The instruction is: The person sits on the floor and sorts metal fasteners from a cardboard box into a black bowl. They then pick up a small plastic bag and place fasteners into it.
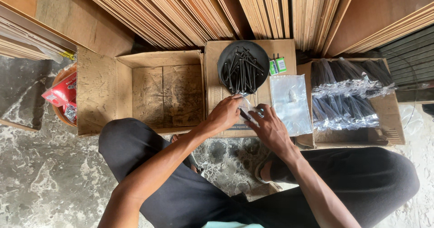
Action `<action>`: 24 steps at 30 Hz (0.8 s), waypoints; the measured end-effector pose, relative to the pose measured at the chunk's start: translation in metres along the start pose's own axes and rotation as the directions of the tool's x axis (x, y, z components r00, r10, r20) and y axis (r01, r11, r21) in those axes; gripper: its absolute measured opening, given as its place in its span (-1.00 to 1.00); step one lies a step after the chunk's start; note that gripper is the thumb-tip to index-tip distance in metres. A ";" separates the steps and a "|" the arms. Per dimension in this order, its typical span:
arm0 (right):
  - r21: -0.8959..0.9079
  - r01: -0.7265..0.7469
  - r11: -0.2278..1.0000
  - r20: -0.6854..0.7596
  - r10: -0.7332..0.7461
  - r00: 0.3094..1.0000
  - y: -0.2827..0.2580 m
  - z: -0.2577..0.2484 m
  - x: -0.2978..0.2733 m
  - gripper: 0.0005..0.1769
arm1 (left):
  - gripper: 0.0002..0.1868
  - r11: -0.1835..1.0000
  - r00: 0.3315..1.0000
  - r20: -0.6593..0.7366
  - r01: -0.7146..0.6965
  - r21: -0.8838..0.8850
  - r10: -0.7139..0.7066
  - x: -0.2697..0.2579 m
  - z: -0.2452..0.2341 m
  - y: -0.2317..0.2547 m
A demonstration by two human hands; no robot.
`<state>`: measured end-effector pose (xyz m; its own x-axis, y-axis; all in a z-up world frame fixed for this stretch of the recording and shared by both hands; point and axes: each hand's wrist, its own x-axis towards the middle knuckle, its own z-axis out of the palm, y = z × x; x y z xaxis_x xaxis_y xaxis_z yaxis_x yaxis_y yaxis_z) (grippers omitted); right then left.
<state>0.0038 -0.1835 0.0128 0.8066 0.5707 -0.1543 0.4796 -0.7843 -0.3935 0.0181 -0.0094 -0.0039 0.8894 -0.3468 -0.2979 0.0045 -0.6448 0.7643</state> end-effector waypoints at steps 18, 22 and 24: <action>0.215 -0.239 0.947 -0.128 0.270 0.954 0.032 0.019 0.004 -0.66 | -0.77 0.895 0.949 0.102 -0.316 0.315 0.299 -0.019 -0.036 0.020; 0.267 -0.219 0.939 -0.128 0.259 0.957 0.035 0.024 0.004 -0.70 | -0.83 0.787 0.872 0.128 -0.482 0.384 0.472 -0.014 -0.032 0.023; 0.271 -0.207 0.940 -0.126 0.248 0.961 0.034 0.022 0.004 -0.69 | -0.83 0.771 0.858 0.135 -0.507 0.386 0.496 -0.010 -0.023 0.013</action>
<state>0.0152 -0.2024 -0.0214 0.9370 0.3234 -0.1319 0.1904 -0.7897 -0.5833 0.0195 0.0014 0.0227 0.7035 -0.7091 0.0470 -0.6235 -0.5841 0.5197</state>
